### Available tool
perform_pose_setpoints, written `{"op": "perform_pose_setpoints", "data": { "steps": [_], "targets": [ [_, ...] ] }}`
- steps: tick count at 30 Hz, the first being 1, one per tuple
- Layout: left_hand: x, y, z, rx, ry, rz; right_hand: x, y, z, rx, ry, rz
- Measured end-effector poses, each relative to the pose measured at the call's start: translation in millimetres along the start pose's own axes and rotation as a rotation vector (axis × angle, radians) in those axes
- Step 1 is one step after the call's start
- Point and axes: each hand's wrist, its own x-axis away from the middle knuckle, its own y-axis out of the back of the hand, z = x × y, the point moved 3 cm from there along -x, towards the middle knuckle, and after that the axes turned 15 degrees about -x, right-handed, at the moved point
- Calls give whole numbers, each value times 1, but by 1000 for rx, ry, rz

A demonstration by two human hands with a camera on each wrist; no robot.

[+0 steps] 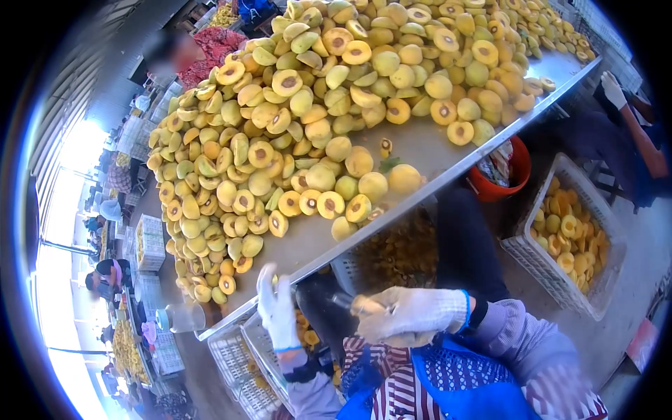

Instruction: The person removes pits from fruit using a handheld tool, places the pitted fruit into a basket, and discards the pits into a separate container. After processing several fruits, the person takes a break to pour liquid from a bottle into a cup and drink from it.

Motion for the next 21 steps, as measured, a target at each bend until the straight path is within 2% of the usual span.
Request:
{"op": "perform_pose_setpoints", "data": {
  "steps": [1, 2, 3, 4, 5, 6, 7, 8, 10, 12, 13, 14, 16, 17, 20, 21],
  "targets": [
    [-14, -5, -22, -39, -126, -20, -2, -4, 3, 36, -19, -8],
    [-34, -16, -34, -10, -166, 26, -2, -7, 6, 71, -36, -18],
    [-56, -32, -41, -36, -303, -43, -2, -7, 9, 89, -16, -18],
    [-80, -51, -45, -38, -292, -30, -2, -6, 11, 79, 3, -46],
    [-100, -67, -52, -208, -221, -22, 0, -6, 13, 67, 23, -73],
    [-119, -95, -43, -355, -217, -103, 1, -4, 15, 57, 45, -100],
    [-130, -128, -29, -486, -221, 12, 2, -1, 15, 57, 68, -122],
    [-136, -141, -32, -618, -225, 129, 3, 4, 13, 55, 92, -145],
    [-133, -150, -28, -432, -222, 133, 7, 12, 16, 57, 106, -193],
    [-118, -136, -31, -206, -194, 180, 7, 17, 18, 58, 90, -238],
    [-109, -122, -35, 43, 104, 305, 5, 18, 20, 44, 119, -257],
    [-107, -134, -17, 441, -7, 189, 3, 18, 24, 56, 141, -282],
    [-90, -93, -47, 732, 36, 237, -1, 14, 32, 75, 162, -324],
    [-75, -81, -61, 1008, 176, 216, -1, 8, 39, 93, 156, -336],
    [-50, -54, -88, 1213, 316, 362, -13, 3, 44, 242, 309, -334],
    [-46, -50, -94, 1105, 234, 335, -17, 1, 45, 380, 442, -360]
  ]
}}
